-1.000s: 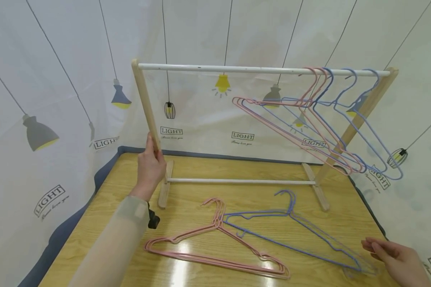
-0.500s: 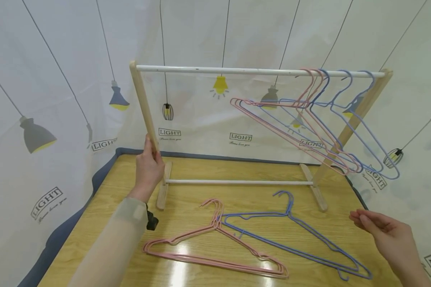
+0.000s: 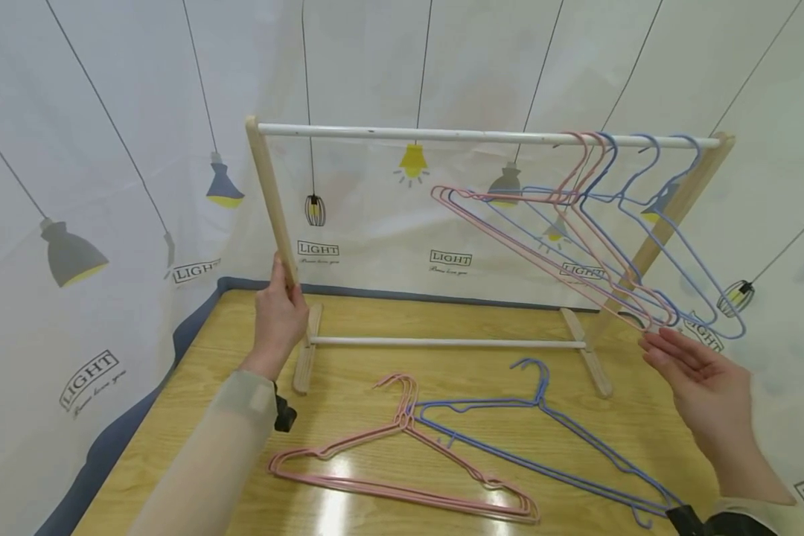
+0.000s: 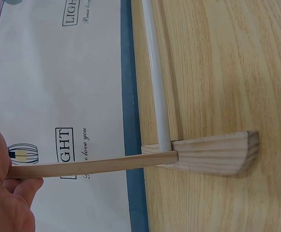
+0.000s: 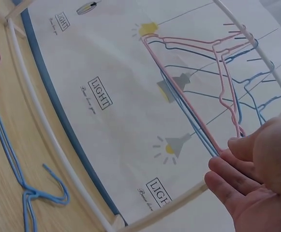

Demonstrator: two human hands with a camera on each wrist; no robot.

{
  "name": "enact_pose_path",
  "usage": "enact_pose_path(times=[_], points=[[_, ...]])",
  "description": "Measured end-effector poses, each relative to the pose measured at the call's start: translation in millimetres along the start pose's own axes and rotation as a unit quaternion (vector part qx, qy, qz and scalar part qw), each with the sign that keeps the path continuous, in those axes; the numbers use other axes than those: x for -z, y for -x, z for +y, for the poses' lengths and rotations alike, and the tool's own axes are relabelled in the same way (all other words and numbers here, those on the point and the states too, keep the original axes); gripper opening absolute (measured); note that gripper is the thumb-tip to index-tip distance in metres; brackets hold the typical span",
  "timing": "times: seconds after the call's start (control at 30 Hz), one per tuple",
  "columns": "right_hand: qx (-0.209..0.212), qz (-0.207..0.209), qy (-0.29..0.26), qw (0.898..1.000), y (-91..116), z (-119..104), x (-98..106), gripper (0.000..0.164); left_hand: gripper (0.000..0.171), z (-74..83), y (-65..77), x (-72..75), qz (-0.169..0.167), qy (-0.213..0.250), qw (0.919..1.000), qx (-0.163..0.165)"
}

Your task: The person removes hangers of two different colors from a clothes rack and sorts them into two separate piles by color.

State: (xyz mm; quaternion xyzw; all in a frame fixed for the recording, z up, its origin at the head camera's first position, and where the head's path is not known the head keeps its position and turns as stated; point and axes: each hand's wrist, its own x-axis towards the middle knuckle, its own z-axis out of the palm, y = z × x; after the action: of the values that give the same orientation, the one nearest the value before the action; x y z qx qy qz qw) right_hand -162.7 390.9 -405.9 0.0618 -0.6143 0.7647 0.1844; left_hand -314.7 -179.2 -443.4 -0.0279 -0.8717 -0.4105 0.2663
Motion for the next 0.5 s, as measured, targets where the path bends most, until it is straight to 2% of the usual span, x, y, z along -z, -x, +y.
enact_pose_path(times=[0.23,0.43,0.5], points=[[0.025,-0.02,0.032,0.999,-3,7,-18,0.036,0.068,0.3,-1.1,-1.3,-0.001,-0.002,1.0,0.002],[0.041,-0.086,0.093,0.991,-8,9,-40,0.032,0.07,0.7,-0.3,0.0,-0.005,-0.002,0.9999,0.01],[0.041,-0.114,0.098,0.988,-9,8,-46,0.036,0.07,1.1,-0.2,0.1,-0.004,-0.003,1.0,0.008]])
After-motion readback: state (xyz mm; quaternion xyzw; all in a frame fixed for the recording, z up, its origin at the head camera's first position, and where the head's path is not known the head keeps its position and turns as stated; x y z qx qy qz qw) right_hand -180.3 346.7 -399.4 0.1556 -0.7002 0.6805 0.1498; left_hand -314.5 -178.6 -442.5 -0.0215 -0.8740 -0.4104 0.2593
